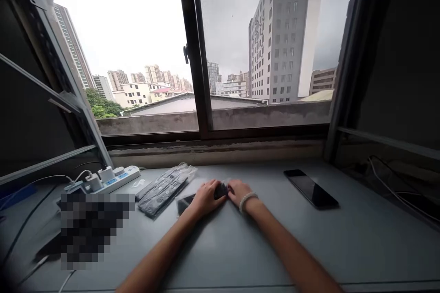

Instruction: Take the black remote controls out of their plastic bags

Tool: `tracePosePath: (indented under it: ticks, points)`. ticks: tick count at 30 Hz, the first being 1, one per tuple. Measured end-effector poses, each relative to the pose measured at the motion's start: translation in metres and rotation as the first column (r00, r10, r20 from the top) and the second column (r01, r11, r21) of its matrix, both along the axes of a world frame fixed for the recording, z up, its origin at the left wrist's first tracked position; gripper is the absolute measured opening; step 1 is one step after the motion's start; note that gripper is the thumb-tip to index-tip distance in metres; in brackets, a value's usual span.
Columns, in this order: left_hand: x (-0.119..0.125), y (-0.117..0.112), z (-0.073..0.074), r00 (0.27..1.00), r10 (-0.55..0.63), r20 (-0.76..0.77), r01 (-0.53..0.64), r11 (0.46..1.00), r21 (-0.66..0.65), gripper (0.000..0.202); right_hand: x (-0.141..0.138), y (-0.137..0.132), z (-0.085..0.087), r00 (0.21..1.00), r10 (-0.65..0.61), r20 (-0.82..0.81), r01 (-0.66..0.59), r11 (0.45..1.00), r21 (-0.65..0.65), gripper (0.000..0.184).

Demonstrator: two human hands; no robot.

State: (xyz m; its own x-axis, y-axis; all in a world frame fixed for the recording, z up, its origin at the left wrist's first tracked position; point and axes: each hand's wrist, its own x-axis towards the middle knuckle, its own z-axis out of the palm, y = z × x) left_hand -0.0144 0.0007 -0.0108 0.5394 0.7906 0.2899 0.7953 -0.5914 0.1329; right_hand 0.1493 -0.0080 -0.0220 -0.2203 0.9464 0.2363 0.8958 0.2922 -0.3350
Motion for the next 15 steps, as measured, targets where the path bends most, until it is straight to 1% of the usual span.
tracePosePath:
  ticks: [2, 4, 6, 7, 8, 12, 15]
  points:
    - [-0.001, -0.002, -0.001, 1.0, -0.003, 0.004, 0.003, 1.0, 0.008, 0.03, 0.006, 0.001, -0.006, 0.996, 0.013, -0.085, -0.014, 1.0, -0.003, 0.019]
    - [-0.001, -0.003, -0.002, 1.0, -0.008, 0.01, 0.007, 1.0, 0.011, 0.032, 0.012, 0.001, -0.01, 0.97, -0.004, -0.243, 0.006, 1.0, 0.011, 0.026]
    - [-0.001, -0.003, -0.002, 1.0, -0.014, 0.018, 0.013, 1.0, 0.007, 0.033, 0.017, 0.0, -0.012, 0.923, -0.057, -0.381, 0.076, 0.997, 0.035, 0.038]
    - [-0.001, -0.004, -0.003, 1.0, -0.015, 0.022, 0.015, 1.0, 0.004, 0.034, 0.02, -0.001, -0.012, 0.903, -0.092, -0.42, 0.122, 0.991, 0.046, 0.042]
    - [-0.001, -0.004, -0.003, 1.0, -0.017, 0.026, 0.017, 1.0, 0.001, 0.034, 0.021, -0.001, -0.012, 0.891, -0.128, -0.435, 0.168, 0.984, 0.054, 0.042]
    - [0.0, -0.005, -0.004, 0.999, -0.024, 0.036, 0.025, 1.0, -0.016, 0.035, 0.026, -0.003, -0.006, 0.881, -0.289, -0.374, 0.335, 0.94, 0.062, 0.027]
    - [0.001, -0.008, -0.005, 0.999, -0.036, 0.038, 0.036, 0.999, -0.017, 0.037, 0.028, -0.006, -0.004, 0.866, -0.356, -0.352, 0.398, 0.916, 0.053, 0.026]
